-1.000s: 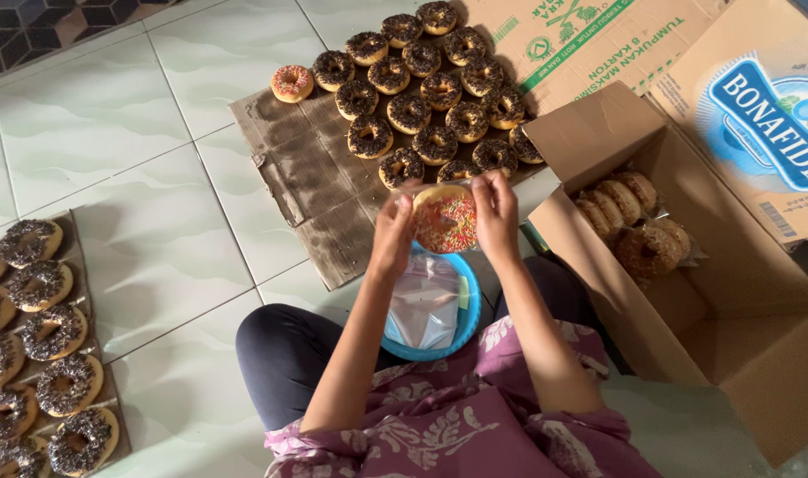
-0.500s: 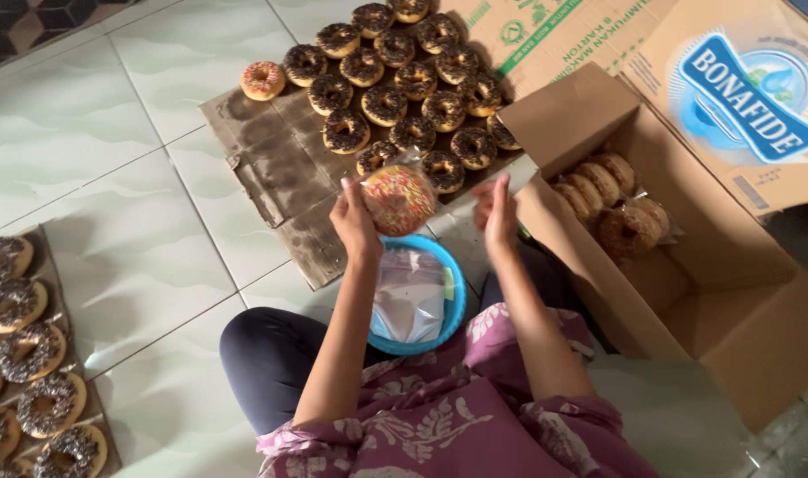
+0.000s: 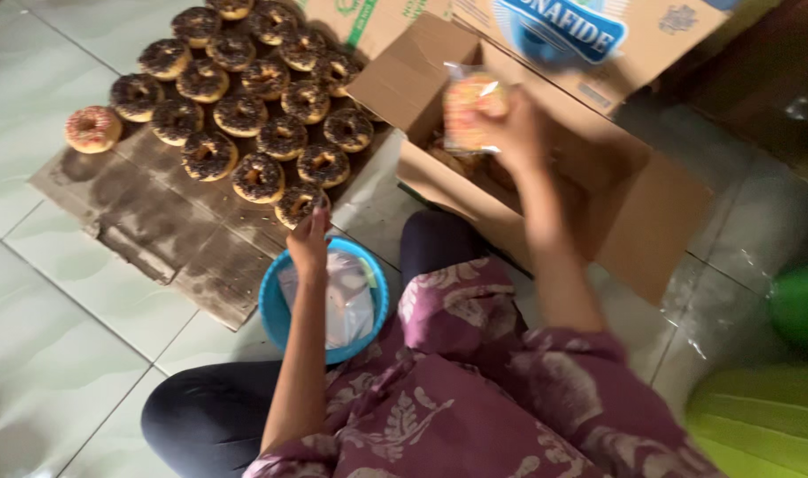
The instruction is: The person sits on the floor and individually places donuts into clear plastic bags, then puts the packaged donuts into a cardboard box. The donuts have various toppings, including chocolate sprinkles and colorful sprinkles.
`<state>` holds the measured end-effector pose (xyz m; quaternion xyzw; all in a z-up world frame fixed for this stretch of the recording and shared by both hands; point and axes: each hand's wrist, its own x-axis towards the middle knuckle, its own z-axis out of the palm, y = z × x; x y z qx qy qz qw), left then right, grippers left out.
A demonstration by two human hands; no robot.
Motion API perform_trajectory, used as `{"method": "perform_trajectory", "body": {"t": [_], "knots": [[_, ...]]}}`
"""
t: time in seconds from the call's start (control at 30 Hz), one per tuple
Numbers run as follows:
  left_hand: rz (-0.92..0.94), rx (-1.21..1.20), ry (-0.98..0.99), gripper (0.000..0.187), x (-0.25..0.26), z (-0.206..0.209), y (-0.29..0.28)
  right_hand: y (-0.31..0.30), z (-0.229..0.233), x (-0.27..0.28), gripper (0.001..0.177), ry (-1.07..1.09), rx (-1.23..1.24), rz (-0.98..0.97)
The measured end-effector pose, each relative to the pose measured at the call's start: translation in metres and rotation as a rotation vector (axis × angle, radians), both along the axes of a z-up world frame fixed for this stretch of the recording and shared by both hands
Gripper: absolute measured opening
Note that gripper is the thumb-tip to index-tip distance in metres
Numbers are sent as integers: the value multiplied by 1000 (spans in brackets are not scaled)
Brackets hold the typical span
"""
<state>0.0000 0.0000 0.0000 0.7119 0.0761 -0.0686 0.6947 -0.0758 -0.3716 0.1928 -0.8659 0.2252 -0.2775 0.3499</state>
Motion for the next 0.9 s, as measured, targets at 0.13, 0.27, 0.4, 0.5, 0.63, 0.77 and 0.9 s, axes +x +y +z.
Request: {"method": "perform_trajectory", "body": {"t": [0.13,0.27,0.4,0.5,0.63,0.77,0.9], "knots": [[-88,530,-343,31,-23,-28,39,-108,-33,-21,54,707,-361,-20],[-60,738,-502,28,-52,-38,54,-126,-140,-6,35,904,-437,19],[-179,994,-571,33,-69,-37,57,-129,-207,4,28,829,-422,52],[-292,998,-489,46,-75,-33,60,-129,-225,3,26,808,-468,112],[-340,1044,-503,71,-81,-25,57,-123,-230,-4,30,771,-924,147],[-392,1036,-481,69,-84,-13,58,-118,-236,-4,27,448,-1056,-21],[-386,947,-440,49,-83,-18,58,-127,-218,-9,16,537,-888,-110]]}}
